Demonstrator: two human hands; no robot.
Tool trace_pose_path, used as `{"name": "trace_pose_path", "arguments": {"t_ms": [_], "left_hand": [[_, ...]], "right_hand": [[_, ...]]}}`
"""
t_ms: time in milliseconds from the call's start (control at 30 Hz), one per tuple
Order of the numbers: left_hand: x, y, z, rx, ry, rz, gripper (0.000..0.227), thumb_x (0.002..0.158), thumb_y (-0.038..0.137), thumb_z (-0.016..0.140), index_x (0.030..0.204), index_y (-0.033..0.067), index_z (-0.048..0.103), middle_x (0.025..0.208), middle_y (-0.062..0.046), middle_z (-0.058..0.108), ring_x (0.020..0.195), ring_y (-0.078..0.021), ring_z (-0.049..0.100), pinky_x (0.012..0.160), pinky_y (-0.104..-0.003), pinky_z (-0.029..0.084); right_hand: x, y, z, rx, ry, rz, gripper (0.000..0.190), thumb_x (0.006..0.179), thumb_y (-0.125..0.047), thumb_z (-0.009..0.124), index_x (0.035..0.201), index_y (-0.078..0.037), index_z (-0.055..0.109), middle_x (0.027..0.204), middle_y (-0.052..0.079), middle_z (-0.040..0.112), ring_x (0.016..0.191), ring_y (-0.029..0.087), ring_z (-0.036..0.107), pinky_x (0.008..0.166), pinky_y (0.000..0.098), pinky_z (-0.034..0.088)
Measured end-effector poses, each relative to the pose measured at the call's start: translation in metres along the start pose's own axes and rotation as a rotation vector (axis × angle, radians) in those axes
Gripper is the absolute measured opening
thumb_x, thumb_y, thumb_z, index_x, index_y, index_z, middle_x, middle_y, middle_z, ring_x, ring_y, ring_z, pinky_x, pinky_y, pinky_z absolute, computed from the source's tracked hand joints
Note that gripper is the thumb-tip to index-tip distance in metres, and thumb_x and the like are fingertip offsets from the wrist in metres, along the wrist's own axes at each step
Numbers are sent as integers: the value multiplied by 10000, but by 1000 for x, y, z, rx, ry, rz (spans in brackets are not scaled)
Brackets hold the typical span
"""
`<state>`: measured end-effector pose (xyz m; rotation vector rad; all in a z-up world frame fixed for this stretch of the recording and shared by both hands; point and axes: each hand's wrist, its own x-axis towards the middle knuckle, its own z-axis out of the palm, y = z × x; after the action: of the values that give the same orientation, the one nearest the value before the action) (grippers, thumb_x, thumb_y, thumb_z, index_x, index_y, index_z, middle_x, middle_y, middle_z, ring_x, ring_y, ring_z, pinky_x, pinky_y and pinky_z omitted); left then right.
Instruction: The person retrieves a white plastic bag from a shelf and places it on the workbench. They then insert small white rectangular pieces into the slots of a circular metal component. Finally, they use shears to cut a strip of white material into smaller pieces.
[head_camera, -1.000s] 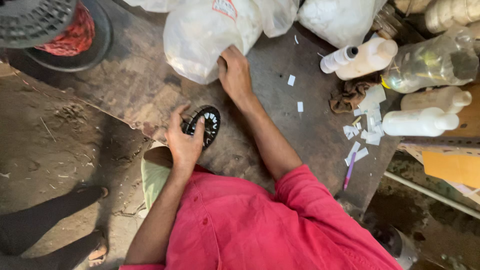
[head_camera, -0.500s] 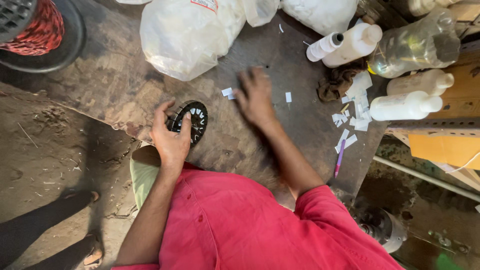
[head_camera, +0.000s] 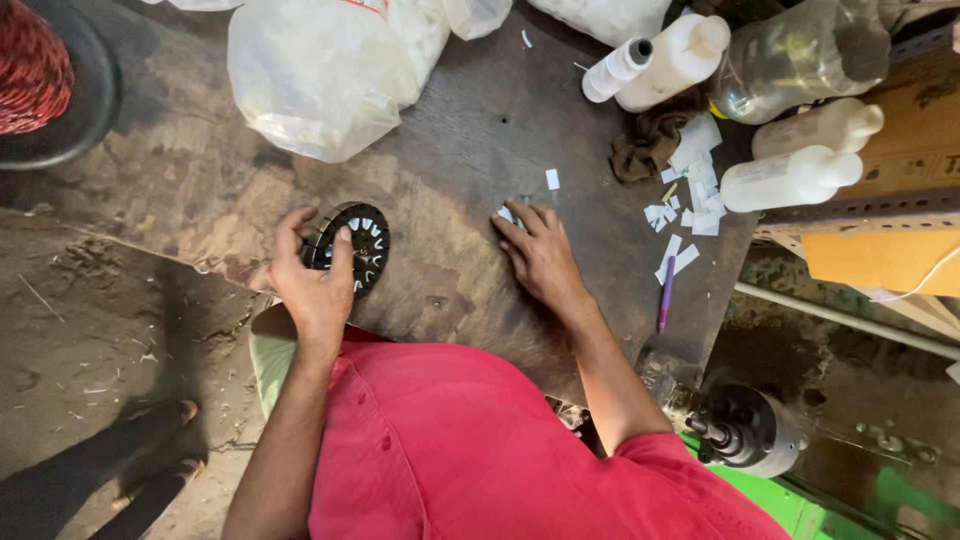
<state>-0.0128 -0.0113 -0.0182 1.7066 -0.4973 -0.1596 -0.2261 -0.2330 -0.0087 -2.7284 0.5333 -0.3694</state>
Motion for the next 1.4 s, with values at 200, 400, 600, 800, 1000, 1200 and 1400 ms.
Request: {"name": "trace_pose_path", "arguments": {"t_ms": [200,400,600,800,1000,1200,1400], "left_hand": [[-2,3,-1,-19,-12,-55,378,937,8,750,1286,-43,615,1025,-94,655,923,-149,635,816,-285,538],[-2,3,-1,14,-14,-41,365,943,9,755,1278,-45,622,1028,-110,662,927,-155,639,828,-291,542],[-2,1,0,-17,-3,-23,359,943,14,749,1271,-48,618,1051,-113,680,953,-172,651,850,-308,546],[-1,-1,2,18,15,-10,362,922,22,765,1251,-42,628,1024,-118,673,934,-193,637,847,-323,540],[3,5,-1,82,26,-76,368,894,42,782,1229,-33,649,962,-117,678,877,-194,644,812,-333,539],[-5,1,-2,38,-11,40,371,957,23,762,1285,-72,617,1166,-161,699,1050,-214,660,952,-355,541],[-2,7,-3,43,-34,-32,340,960,16,762,1262,-70,632,1069,-148,666,975,-197,623,883,-336,534]], "right_hand": [[-17,17,-4,137,51,74,301,867,40,721,1152,-52,750,1285,141,673,1163,340,598,983,417,516],[-8,36,6,299,2,275,219,836,34,752,1043,-38,742,1086,128,695,998,294,683,861,386,549],[5,53,10,357,-70,306,195,724,9,739,916,-24,749,912,111,728,836,264,706,765,366,551],[103,20,27,430,-106,92,112,777,-87,746,860,-17,717,779,124,675,712,223,658,695,352,531],[191,-44,54,673,198,-68,229,850,16,730,1077,-4,706,1154,177,663,940,261,708,774,331,606],[85,18,-6,305,45,171,182,870,-10,733,1051,-20,735,1025,169,707,940,349,711,816,396,577],[24,61,-9,9,291,197,206,846,-30,783,1039,-2,716,1008,196,677,938,426,621,823,483,497]]}}
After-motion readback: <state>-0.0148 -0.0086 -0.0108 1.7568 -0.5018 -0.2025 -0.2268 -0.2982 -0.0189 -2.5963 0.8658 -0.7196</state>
